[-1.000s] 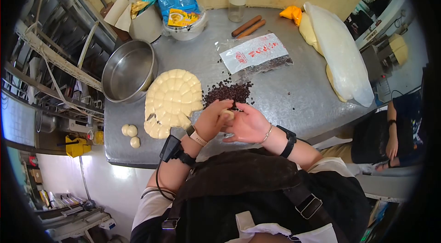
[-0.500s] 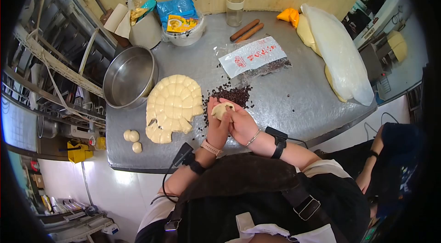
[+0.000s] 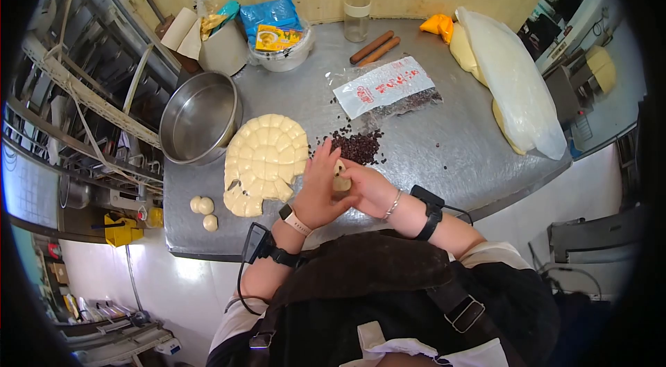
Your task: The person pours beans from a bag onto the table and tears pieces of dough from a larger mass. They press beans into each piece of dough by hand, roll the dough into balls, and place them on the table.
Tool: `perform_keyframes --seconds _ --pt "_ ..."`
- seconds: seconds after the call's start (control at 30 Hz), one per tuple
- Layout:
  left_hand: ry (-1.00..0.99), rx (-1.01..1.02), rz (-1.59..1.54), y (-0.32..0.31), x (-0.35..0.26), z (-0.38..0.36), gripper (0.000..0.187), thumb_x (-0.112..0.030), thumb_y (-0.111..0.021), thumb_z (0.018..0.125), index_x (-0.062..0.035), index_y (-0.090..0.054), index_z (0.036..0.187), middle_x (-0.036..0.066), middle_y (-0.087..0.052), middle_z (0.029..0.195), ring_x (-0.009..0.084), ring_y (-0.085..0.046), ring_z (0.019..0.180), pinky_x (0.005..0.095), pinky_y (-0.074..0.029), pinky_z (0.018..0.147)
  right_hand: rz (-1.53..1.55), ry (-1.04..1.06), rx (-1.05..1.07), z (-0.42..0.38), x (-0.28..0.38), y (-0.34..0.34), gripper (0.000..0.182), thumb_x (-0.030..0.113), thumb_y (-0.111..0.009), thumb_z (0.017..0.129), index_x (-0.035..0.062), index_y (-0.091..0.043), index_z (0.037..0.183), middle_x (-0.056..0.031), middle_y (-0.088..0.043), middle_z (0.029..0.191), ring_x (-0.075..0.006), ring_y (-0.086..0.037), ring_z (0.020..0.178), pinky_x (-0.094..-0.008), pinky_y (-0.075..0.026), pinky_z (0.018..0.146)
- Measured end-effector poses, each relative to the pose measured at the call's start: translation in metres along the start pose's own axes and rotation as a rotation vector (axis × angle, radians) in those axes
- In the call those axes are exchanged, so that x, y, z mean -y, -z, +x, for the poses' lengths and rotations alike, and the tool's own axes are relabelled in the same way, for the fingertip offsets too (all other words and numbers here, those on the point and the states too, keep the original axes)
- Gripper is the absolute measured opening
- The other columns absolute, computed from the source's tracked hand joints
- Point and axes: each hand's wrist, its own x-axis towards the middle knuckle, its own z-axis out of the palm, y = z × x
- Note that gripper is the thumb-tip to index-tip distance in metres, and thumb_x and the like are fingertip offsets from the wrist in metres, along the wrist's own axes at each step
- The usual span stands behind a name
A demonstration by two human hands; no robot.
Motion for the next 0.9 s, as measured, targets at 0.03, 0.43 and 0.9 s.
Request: perform_keyframes --seconds 0.03,0.43,0.9 --pt "-0.017 0.031 0.172 0.004 -0.001 0.000 0.043 -0.008 -0.050 0.085 0.0041 -0.041 0.125 0.024 -0.044 0.132 0.0412 -0.035 0.128 0.0432 -0.028 0.107 0.122 -0.103 0.152 -0.005 0.005 -0.005 0.043 0.007 -0.037 0.091 0.0126 -0.042 0.133 -0.0004 -0.052 0.116 -0.0118 -0.052 0.097 -0.0262 -0.046 0.076" --pt "0.159 -0.353 -0.600 0.022 -0.032 0.000 0.027 -0.015 -0.040 0.094 0.0013 -0.051 0.114 0.018 -0.052 0.123 0.0312 -0.048 0.118 0.0394 -0.036 0.100 -0.002 0.034 0.001 -0.011 -0.008 -0.013 0.023 0.013 -0.056 0.091 0.0060 -0.048 0.112 -0.0066 -0.059 0.106 -0.0188 -0.060 0.099 -0.0350 -0.051 0.086" --pt "0.379 -0.490 -0.757 0.021 -0.026 -0.008 0.022 -0.006 -0.032 0.093 0.0018 -0.047 0.108 0.016 -0.061 0.102 0.0235 -0.061 0.085 0.0355 -0.049 0.084 -0.111 -0.075 0.084 -0.006 -0.023 -0.008 0.028 0.024 -0.051 0.094 0.0044 -0.051 0.115 -0.0056 -0.059 0.108 -0.0169 -0.058 0.100 -0.0321 -0.048 0.089"
